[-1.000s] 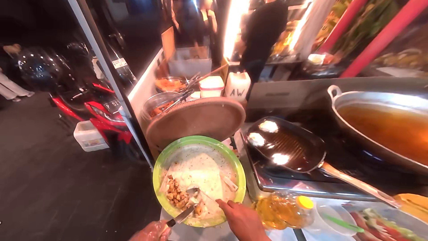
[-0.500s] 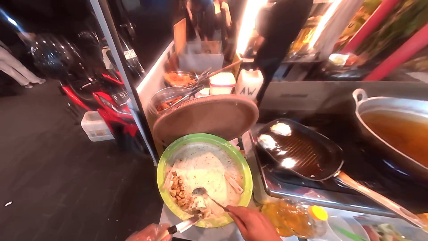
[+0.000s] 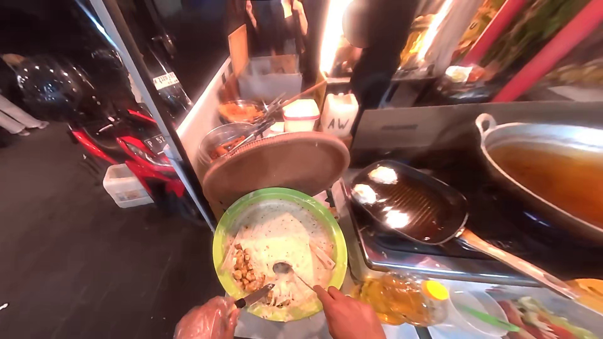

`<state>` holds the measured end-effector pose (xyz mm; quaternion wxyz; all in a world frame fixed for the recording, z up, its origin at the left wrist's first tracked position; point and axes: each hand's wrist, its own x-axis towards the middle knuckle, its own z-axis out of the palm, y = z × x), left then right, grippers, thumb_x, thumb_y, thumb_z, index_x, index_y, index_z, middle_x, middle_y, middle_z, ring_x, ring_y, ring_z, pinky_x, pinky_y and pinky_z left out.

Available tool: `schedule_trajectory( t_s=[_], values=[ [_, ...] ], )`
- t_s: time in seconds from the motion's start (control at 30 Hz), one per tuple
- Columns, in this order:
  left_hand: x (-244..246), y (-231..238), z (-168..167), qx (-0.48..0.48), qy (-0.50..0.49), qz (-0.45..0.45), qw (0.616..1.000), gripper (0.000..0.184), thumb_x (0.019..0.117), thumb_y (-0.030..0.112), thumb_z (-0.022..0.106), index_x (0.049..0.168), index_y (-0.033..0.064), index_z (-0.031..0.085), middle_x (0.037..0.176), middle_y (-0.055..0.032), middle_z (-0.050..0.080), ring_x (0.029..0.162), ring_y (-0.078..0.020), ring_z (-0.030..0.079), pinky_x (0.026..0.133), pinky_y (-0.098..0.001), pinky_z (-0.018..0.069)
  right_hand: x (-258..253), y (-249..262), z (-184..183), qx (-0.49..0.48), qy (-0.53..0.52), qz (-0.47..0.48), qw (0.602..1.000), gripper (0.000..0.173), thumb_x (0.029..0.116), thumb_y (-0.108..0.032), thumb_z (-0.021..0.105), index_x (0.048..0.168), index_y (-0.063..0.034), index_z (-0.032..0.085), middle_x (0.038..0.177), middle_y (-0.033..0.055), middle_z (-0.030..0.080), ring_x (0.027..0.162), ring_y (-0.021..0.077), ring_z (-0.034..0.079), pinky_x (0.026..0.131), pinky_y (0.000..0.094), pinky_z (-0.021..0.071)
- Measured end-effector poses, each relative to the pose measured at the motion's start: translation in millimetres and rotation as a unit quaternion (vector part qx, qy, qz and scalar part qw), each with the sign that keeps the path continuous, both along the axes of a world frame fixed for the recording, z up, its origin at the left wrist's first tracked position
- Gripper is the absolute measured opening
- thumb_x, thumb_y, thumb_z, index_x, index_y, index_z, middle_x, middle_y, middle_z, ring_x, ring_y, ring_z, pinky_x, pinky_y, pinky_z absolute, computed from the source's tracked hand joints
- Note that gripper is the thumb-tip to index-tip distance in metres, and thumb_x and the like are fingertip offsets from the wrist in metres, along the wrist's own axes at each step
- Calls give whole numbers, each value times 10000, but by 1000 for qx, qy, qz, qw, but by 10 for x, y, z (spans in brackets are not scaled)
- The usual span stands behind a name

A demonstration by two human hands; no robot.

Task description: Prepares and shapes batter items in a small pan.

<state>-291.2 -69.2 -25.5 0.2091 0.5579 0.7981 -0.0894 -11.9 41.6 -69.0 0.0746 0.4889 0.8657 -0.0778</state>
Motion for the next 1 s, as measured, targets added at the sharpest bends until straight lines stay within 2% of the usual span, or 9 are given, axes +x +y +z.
schedule_trajectory(
  t_s=[0.13, 0.27, 0.47, 0.6, 0.7, 0.77, 0.8, 0.9, 1.0],
  values=[
    [-17, -24, 97, -23, 10, -5, 1000, 451, 1029, 493, 441, 1285, 227, 701, 1229, -45, 729, 1098, -285, 709, 907, -558, 561, -150, -68, 214, -94, -74, -40, 992, 463, 971, -53, 497, 1411, -136, 616, 1078, 191, 718, 848, 385, 726, 678, 542, 575],
    [-20, -78, 180, -37, 15, -3, 999, 466, 1026, 513, 437, 1276, 222, 701, 1227, -48, 730, 1100, -290, 708, 905, -556, 559, -336, -213, 299, -155, -105, -34, 982, 409, 991, -50, 463, 1379, -65, 595, 1075, 212, 714, 909, 404, 726, 729, 546, 579],
    [-63, -164, 179, -30, 16, 9, 999, 468, 1024, 524, 428, 1291, 250, 696, 1243, -33, 724, 1082, -290, 713, 890, -553, 567, -423, -312, 256, -179, -88, 40, 979, 374, 988, -55, 487, 1346, -63, 591, 1054, 214, 707, 896, 410, 724, 721, 554, 581],
    [-99, -221, 158, -10, -5, 15, 1000, 463, 1029, 523, 430, 1312, 261, 687, 1246, -30, 724, 1081, -283, 715, 893, -553, 566, -146, -24, 224, -222, -16, 64, 973, 345, 1066, -248, 423, 1309, -178, 657, 1030, 180, 736, 966, 404, 720, 786, 619, 559],
    [-141, -292, 205, 34, -44, 12, 998, 473, 1035, 533, 432, 1342, 269, 677, 1247, -31, 724, 1083, -267, 716, 904, -544, 567, 206, 178, 101, -250, 108, 38, 961, 382, 1087, -382, 427, 1279, -212, 709, 1005, 124, 757, 957, 330, 724, 840, 598, 549],
    [-175, -340, 239, 88, -70, 10, 994, 467, 1038, 527, 454, 1338, 253, 684, 1220, -44, 730, 1075, -250, 716, 909, -521, 571, 358, 129, 54, -198, 163, 19, 966, 383, 1087, -368, 444, 1303, -199, 711, 1043, 121, 763, 974, 325, 732, 850, 588, 561],
    [-193, -362, 243, 109, -83, 13, 991, 461, 1038, 523, 469, 1333, 245, 688, 1211, -44, 733, 1077, -241, 715, 917, -506, 573, 402, 76, 27, -140, 174, 16, 975, 366, 1085, -333, 457, 1312, -199, 711, 1044, 117, 764, 950, 323, 742, 809, 576, 580],
    [-202, -371, 204, 138, -128, 23, 982, 439, 1034, 499, 514, 1311, 219, 706, 1207, -42, 737, 1095, -212, 711, 957, -471, 568, 461, -25, -105, 33, 157, 20, 987, 326, 1034, -228, 529, 1296, -254, 722, 933, 100, 734, 739, 307, 724, 567, 513, 569],
    [-116, -308, 105, 125, -148, 17, 981, 432, 1038, 488, 506, 1320, 223, 699, 1227, -32, 730, 1114, -199, 703, 979, -463, 559, 454, -127, -218, 58, 142, 20, 988, 341, 1033, -199, 537, 1311, -292, 711, 922, 102, 724, 723, 311, 718, 541, 504, 563]
  ],
)
